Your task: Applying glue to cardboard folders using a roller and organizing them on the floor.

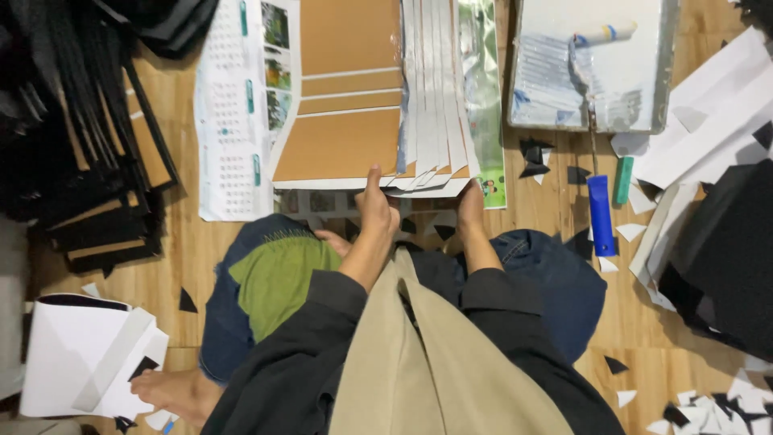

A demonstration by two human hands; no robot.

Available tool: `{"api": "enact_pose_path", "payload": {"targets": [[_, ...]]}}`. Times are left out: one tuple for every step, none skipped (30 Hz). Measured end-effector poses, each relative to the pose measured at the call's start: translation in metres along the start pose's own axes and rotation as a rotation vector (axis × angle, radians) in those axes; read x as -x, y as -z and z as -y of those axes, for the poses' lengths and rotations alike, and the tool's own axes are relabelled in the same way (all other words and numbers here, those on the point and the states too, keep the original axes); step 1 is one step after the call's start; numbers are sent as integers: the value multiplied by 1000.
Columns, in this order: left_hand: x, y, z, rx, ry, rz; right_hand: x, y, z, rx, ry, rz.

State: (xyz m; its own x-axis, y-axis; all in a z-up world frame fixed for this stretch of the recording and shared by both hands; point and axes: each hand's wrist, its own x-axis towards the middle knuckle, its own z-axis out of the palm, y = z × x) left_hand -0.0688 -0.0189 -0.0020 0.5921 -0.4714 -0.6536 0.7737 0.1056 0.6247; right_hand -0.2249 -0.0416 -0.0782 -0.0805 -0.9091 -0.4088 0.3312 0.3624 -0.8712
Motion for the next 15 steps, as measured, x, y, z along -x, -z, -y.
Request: {"api": "enact_pose_path", "payload": {"targets": [[13, -8, -12, -28, -8, 11, 23, -20, 27, 391, 2, -22], [22, -21, -28, -29, -15, 18, 24, -26, 30, 383, 8, -19], [32, -34, -44, 38, -33, 69, 26, -33, 32, 560, 90, 96], [42, -46, -59, 108, -51, 116, 28, -39, 33, 739, 172, 214], [43, -54, -79, 109, -58, 120, 22, -33, 28, 735, 177, 218], [44, -63, -99, 56, -115, 174, 17, -28, 23, 757, 243, 214], [45, -71, -119, 3, -172, 229, 11, -24, 18, 779, 308, 209], [64, -84, -141, -1, -178, 228, 11, -23, 17, 773, 307, 214], [82, -97, -163, 26, -194, 277, 11, -23, 15, 792, 310, 218], [100, -111, -183, 55, -208, 326, 9, -21, 14, 814, 313, 222], [126, -121, -205, 54, -211, 325, 12, -21, 17, 811, 313, 225], [152, -132, -226, 4, -221, 293, 14, -22, 19, 854, 333, 263], [177, -144, -247, -45, -231, 261, 16, -24, 22, 896, 353, 301], [176, -147, -256, -50, -230, 253, 13, -23, 14, 896, 344, 305], [176, -150, -266, -17, -268, 346, 10, -22, 6, 891, 365, 272]]}}
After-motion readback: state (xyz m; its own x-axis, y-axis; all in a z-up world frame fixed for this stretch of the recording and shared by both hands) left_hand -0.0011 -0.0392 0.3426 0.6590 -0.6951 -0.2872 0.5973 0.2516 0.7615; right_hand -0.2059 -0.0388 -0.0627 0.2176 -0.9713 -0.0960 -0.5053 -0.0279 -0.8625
